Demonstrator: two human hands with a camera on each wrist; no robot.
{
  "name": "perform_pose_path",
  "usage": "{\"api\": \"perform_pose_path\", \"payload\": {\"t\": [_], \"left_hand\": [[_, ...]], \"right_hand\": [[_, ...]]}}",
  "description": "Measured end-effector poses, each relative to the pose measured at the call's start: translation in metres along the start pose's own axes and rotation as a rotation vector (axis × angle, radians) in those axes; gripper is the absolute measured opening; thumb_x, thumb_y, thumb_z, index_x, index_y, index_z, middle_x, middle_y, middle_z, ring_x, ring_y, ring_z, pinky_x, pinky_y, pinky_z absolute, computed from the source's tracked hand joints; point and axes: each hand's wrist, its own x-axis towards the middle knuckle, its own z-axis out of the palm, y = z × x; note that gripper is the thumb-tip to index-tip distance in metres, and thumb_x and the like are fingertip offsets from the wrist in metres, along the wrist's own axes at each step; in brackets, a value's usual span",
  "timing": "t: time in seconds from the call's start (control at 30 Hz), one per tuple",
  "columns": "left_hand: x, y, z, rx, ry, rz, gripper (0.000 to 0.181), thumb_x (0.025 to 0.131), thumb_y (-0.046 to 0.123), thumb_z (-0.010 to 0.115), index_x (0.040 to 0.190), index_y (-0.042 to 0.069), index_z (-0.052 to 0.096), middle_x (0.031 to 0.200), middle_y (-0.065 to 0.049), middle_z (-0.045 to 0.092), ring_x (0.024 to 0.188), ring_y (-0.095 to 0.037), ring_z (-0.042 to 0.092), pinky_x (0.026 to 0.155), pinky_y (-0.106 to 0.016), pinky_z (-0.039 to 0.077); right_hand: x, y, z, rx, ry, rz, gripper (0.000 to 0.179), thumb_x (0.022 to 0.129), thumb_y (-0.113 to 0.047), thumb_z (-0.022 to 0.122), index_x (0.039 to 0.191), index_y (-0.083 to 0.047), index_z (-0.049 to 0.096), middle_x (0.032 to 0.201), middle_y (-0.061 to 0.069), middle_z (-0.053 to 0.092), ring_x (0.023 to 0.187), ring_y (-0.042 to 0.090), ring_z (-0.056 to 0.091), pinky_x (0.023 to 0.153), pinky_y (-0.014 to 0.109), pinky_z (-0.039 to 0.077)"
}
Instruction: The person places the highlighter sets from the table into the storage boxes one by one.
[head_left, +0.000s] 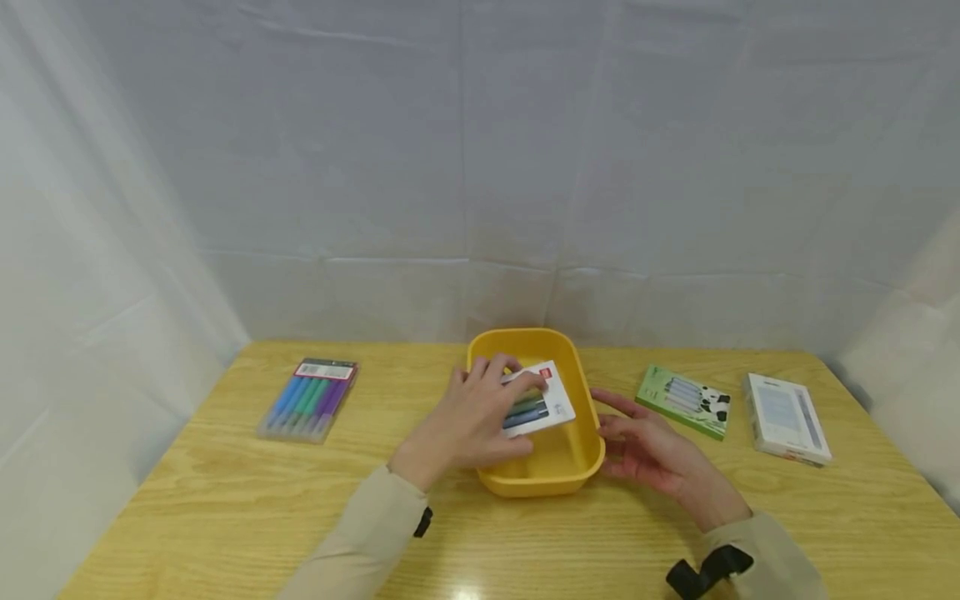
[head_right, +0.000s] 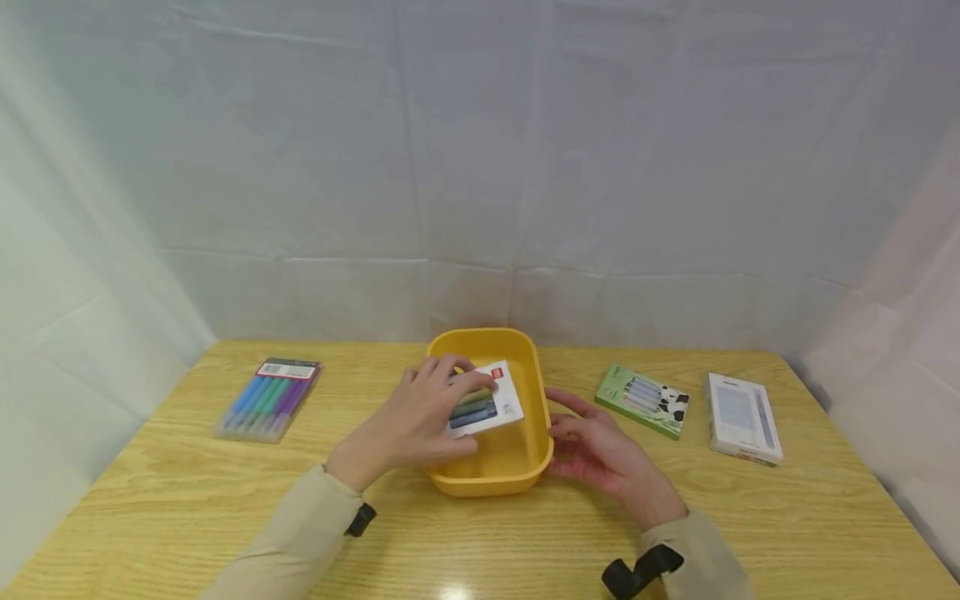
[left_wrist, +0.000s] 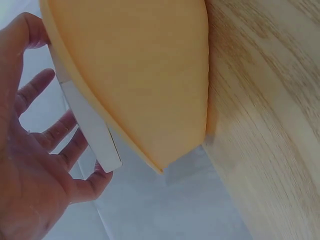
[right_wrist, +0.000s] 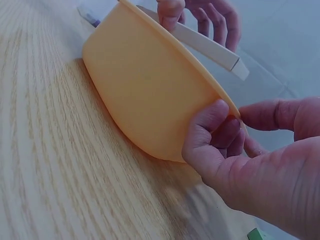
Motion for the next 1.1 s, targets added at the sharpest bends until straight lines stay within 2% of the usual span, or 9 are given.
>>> {"api": "perform_pose_path", "payload": {"t": [0.23,0.53,0.9,1.1], "left_hand": [[0.003,0.0,0.003,-0.04,-0.05,0.015,0.059,0.083,0.042,0.072,0.139,0.035,0.052,0.141,-0.006,0.049,0.119,-0.03,0.048,0.092,-0.051,0.043],[0.005,0.001,0.01,-0.023,-0.108,0.04,0.064,0.083,0.044,0.071,0.143,0.034,0.052,0.14,-0.003,0.05,0.12,-0.028,0.048,0.089,-0.047,0.043],[0.009,0.003,0.018,-0.085,-0.194,0.005,0.056,0.082,0.042,0.075,0.134,0.036,0.055,0.139,-0.002,0.052,0.12,-0.025,0.048,0.095,-0.048,0.042],[0.012,0.004,0.021,-0.078,-0.256,-0.008,0.055,0.084,0.043,0.076,0.135,0.036,0.055,0.14,-0.001,0.051,0.122,-0.025,0.047,0.098,-0.049,0.041]], "right_hand": [[0.0,0.0,0.002,0.005,0.02,0.007,0.071,0.101,-0.002,0.05,0.163,-0.016,0.019,0.117,-0.001,0.069,0.101,0.017,0.065,0.088,0.04,0.059],[0.0,0.001,0.004,0.007,0.084,0.009,0.07,0.1,-0.002,0.05,0.163,-0.016,0.022,0.121,0.0,0.07,0.103,0.02,0.065,0.088,0.042,0.06],[-0.001,0.001,0.007,-0.002,0.105,0.005,0.07,0.101,-0.003,0.05,0.163,-0.017,0.022,0.125,0.002,0.067,0.105,0.02,0.064,0.093,0.044,0.059],[-0.001,0.001,0.007,-0.003,0.113,0.009,0.071,0.1,-0.003,0.05,0.163,-0.016,0.021,0.133,0.005,0.064,0.106,0.021,0.064,0.092,0.044,0.059]]}}
